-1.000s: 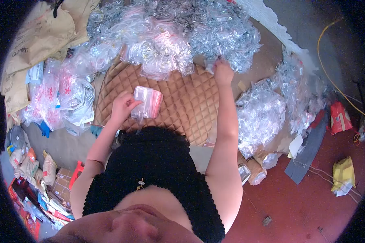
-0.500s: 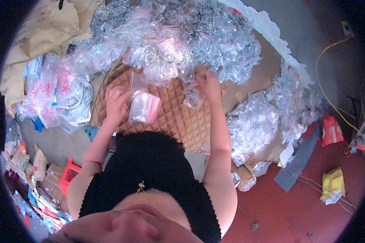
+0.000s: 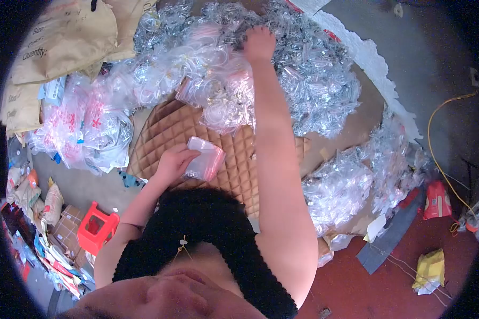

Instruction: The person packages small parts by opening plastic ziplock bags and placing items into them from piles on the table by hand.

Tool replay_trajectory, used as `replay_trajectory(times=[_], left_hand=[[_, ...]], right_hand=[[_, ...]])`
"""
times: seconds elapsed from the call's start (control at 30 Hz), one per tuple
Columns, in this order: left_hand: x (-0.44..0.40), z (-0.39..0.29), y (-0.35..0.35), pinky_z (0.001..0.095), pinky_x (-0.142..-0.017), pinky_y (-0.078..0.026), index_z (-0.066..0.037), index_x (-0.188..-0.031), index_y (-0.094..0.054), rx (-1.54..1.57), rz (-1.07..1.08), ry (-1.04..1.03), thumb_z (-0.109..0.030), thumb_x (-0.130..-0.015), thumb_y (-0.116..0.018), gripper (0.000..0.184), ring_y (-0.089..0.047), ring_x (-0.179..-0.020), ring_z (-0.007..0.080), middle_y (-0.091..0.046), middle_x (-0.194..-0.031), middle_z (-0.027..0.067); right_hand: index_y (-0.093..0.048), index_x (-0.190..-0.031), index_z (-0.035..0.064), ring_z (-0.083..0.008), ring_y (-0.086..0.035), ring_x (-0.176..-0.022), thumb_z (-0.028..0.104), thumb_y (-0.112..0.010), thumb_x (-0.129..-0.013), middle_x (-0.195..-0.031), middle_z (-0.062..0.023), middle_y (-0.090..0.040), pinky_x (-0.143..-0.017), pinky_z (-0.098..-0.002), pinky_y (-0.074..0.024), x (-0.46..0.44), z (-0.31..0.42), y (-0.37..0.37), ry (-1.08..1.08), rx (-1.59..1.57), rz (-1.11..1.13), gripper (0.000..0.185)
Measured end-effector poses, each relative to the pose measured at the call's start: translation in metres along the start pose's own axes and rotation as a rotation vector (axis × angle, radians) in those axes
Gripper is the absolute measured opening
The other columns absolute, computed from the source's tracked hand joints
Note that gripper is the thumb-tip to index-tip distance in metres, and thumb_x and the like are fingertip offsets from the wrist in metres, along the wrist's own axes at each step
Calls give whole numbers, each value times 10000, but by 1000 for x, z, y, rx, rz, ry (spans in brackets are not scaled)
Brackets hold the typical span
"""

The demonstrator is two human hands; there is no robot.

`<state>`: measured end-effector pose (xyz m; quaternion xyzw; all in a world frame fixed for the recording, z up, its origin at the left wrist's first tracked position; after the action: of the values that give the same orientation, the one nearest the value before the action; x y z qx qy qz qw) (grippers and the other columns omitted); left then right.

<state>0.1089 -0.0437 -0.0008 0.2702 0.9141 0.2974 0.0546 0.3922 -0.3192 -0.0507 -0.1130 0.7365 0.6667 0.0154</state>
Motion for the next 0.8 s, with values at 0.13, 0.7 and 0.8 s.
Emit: replay_trajectory(times=[0.13,0.7,0.8], left_hand=[[0,0,3,409,-734,-514,-78,-952,-701,-68,-49,-118,-96,-837,-648,128,-624,-845,306,-619,-871,94],[33,-34,-36,419,-732,-504,-104,-991,-681,-178,63,-238,-107,-860,-597,155,-629,-870,308,-641,-881,95],[44,-31,-34,424,-732,-503,-103,-1005,-673,-185,33,-196,-115,-888,-592,142,-627,-870,317,-640,-876,101]], right_hand=[[-652,-1077,143,-207,-611,-962,146,-713,-884,-1003,-25,-663,-796,-357,-505,72,-54,8,-399,-1580,-160,203],[-535,-1370,167,-301,-551,-1143,239,-809,-737,-1279,-143,-551,-953,-393,-465,380,-15,54,-383,-382,335,694],[-543,-1361,178,-386,-491,-1211,318,-806,-715,-1297,-198,-516,-1005,-468,-427,396,-20,23,-529,-407,193,712]])
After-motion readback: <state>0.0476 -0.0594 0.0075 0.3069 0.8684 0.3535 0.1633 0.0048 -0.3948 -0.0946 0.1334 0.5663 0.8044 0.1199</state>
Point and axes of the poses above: each hand's wrist, its own x-axis away from the middle knuckle, its own y-axis out of the back of the hand, z = x × y, the point moved 4 cm from there along -x, towards the middle knuckle
